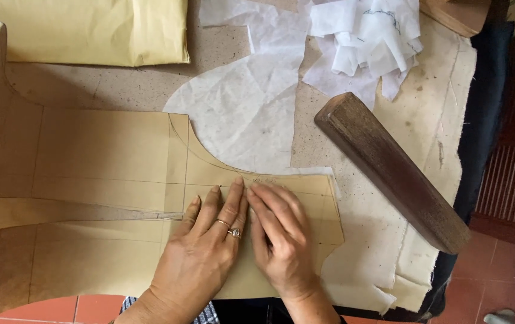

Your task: Tracing lines on a paper pattern using a pen and a wooden block as a guide.

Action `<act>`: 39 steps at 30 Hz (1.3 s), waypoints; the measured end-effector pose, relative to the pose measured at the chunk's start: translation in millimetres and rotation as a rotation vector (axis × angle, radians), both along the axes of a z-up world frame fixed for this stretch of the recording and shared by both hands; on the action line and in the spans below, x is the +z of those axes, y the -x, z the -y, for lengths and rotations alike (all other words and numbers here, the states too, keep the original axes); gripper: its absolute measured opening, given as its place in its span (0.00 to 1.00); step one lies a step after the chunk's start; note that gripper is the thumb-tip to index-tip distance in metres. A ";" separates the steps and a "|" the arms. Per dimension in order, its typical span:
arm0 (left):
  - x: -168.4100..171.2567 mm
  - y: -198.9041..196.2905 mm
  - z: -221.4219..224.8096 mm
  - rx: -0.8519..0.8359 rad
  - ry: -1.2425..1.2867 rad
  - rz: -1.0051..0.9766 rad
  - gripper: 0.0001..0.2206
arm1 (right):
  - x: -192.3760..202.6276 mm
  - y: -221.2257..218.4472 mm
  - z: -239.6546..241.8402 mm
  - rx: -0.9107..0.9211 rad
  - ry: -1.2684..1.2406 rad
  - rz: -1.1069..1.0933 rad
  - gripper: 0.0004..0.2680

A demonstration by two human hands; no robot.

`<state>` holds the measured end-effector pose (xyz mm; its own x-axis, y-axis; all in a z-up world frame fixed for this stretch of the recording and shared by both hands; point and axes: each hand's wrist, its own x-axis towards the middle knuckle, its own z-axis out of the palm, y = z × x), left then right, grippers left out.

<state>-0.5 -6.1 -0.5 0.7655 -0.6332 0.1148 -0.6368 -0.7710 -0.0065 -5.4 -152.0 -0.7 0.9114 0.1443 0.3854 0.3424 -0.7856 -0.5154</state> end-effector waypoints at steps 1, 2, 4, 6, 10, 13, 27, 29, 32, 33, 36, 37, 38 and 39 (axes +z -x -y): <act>-0.4 0.4 -0.2 0.000 0.001 0.000 0.22 | -0.5 0.5 -0.4 0.000 0.001 0.000 0.08; -0.7 0.8 -0.4 0.001 0.008 0.000 0.22 | -0.9 0.8 -0.9 -0.015 0.009 -0.014 0.08; -1.1 0.6 -0.1 0.001 0.016 0.001 0.22 | -0.8 0.7 -1.2 -0.030 0.017 -0.025 0.08; -1.6 0.8 -0.5 0.007 0.012 0.012 0.23 | -0.3 0.7 -2.3 -0.037 0.022 -0.043 0.08; 0.0 0.6 -3.1 0.001 0.021 -0.010 0.24 | 0.6 0.5 -1.9 -0.017 0.018 -0.055 0.09; -1.5 2.3 -6.7 -0.007 0.074 0.017 0.21 | 3.1 0.3 -2.9 -0.025 0.060 -0.044 0.08; -2.2 3.8 -22.9 -0.087 0.146 -0.059 0.21 | -1.3 6.5 -2.9 -0.013 0.069 -0.078 0.10; -3.2 4.5 -23.1 -0.092 0.154 -0.074 0.22 | 1.6 5.9 -3.3 -0.010 0.066 -0.077 0.10; -6.2 4.8 -22.8 -0.096 0.177 -0.094 0.24 | 4.2 4.9 -2.7 0.002 0.053 -0.077 0.09; -7.1 5.8 -22.5 -0.093 0.193 -0.104 0.24 | 5.3 5.5 -2.1 0.010 0.044 -0.085 0.09; -7.5 6.2 -21.8 -0.092 0.153 -0.085 0.25 | 12.6 5.2 4.0 0.026 -0.043 -0.105 0.09; -7.8 6.7 -21.5 -0.092 0.157 -0.084 0.25 | 17.0 6.7 13.3 0.026 -0.040 -0.104 0.09; -8.0 7.1 -21.3 -0.094 0.135 -0.076 0.25 | 21.4 8.0 22.6 -0.018 -0.054 -0.065 0.09; -8.6 6.5 -21.8 -0.096 0.112 -0.065 0.25 | 25.3 8.6 31.3 -0.062 -0.071 -0.024 0.09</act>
